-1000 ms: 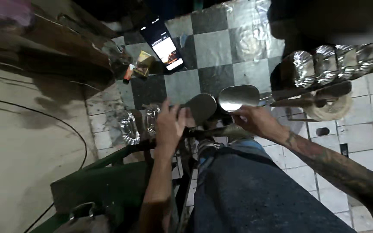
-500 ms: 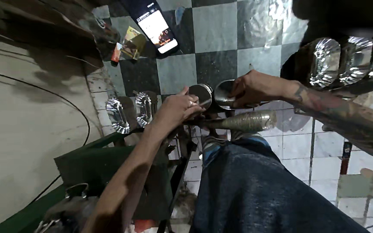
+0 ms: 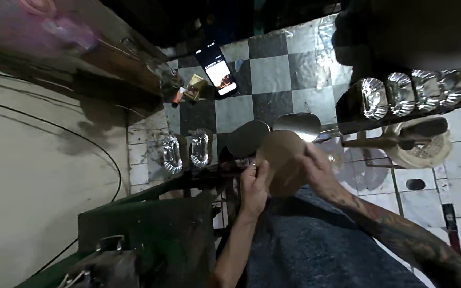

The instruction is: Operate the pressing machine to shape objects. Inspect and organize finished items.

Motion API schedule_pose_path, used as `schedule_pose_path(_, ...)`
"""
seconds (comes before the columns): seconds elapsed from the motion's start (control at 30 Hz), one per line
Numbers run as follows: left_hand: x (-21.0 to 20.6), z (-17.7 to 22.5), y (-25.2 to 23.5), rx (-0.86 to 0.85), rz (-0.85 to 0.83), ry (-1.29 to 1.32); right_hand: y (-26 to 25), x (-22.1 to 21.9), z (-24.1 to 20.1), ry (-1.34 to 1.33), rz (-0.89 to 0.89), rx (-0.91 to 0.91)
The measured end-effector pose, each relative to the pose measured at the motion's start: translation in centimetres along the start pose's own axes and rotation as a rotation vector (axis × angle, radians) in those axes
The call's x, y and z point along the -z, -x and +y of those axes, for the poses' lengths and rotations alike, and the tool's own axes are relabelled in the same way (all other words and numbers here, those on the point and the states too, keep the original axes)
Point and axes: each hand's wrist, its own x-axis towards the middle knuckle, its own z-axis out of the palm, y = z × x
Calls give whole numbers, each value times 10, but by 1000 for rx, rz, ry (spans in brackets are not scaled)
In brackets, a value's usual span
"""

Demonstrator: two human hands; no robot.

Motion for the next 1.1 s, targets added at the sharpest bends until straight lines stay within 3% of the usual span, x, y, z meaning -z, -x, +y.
schedule_pose_path(0.13,-4,4,26,186,-82,414,3,18,-4,-450,-282,-343)
schedule_pose_path(0.2,1,-26,24,293,-114,423,5,26,8,-408,-359,-390)
schedule_pose_path(0.27,10,-76,2,324,-124,75,3,42,33,70,-464,-331)
schedule_pose_path(0.33,15,-126,-27,256,-354,-512,11,59,37,559,-745,-265)
schedule_pose_path(0.4,-9,-153,-51,272,-606,-1057,28,64,20,760,-1046,-303)
schedule_pose_path(0.43,-28,-163,-60,280,-667,-1186,34,64,10,809,-1165,-351)
schedule_pose_path(0.57,-95,-196,-101,443,-645,-1128,43,74,-1,880,-1311,-450)
schedule_pose_path(0.67,-101,-188,-98,429,-635,-1050,53,81,0,869,-1306,-430)
schedule_pose_path(0.8,-46,-96,-44,153,-361,-936,46,78,3,950,-1334,-255)
schedule_pose_path(0.87,-9,-45,-1,-61,-30,-873,38,64,2,1047,-1385,-190)
schedule_pose_path(0.97,46,-4,54,-327,448,-567,27,32,-1,1082,-1401,27)
schedule_pose_path(1.1,127,50,61,-593,900,-330,27,-34,-7,1045,-1388,256)
